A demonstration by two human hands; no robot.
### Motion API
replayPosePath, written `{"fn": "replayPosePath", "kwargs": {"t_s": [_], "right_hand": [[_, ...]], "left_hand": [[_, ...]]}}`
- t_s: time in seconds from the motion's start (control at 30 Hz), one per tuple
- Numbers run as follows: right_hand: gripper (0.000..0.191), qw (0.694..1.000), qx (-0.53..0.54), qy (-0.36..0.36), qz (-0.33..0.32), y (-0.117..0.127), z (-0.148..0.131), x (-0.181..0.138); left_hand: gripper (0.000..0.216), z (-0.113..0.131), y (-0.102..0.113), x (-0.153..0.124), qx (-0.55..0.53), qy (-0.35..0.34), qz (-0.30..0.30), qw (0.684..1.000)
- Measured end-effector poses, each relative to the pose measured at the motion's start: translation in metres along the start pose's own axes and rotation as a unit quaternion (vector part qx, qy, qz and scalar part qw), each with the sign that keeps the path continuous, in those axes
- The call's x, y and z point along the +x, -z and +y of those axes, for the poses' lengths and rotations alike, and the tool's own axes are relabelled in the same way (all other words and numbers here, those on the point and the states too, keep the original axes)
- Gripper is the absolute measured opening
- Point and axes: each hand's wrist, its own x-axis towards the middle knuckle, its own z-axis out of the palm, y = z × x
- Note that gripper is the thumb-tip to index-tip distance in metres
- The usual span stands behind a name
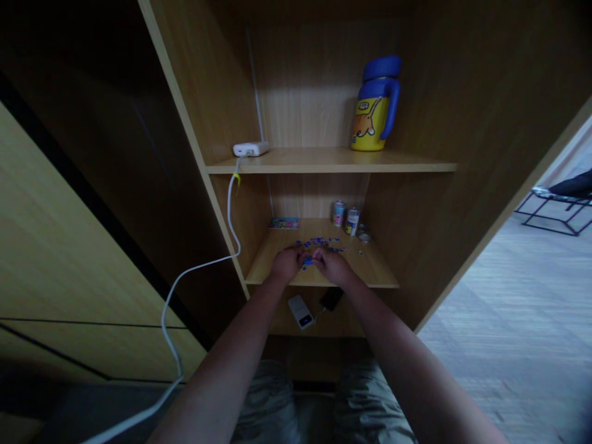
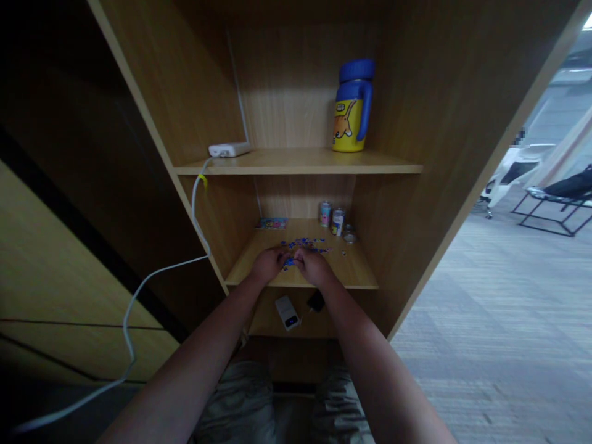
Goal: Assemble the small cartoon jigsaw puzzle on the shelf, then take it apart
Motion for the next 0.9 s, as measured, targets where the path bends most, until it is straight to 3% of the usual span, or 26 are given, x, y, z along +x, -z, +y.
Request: {"fn": "replayPosePath", "kwargs": {"t_s": [0.13, 0.4, 0.9], "right_hand": [[0.015, 1.000, -0.006, 0.012, -0.008, -0.001, 0.002, 0.001], [0.008, 1.000, -0.009, 0.006, 0.006, -0.006, 0.008, 0.004], [0.006, 1.000, -0.025, -0.017, -0.004, 0.004, -0.005, 0.001]], "left_hand": [[0.030, 0.001, 0.001, -0.001, 0.001, -0.002, 0.001, 1.000], [0.029, -0.001, -0.002, 0.000, 0.001, -0.001, 0.003, 1.000], [0.033, -0.003, -0.006, 0.002, -0.008, 0.003, 0.002, 1.000]]}}
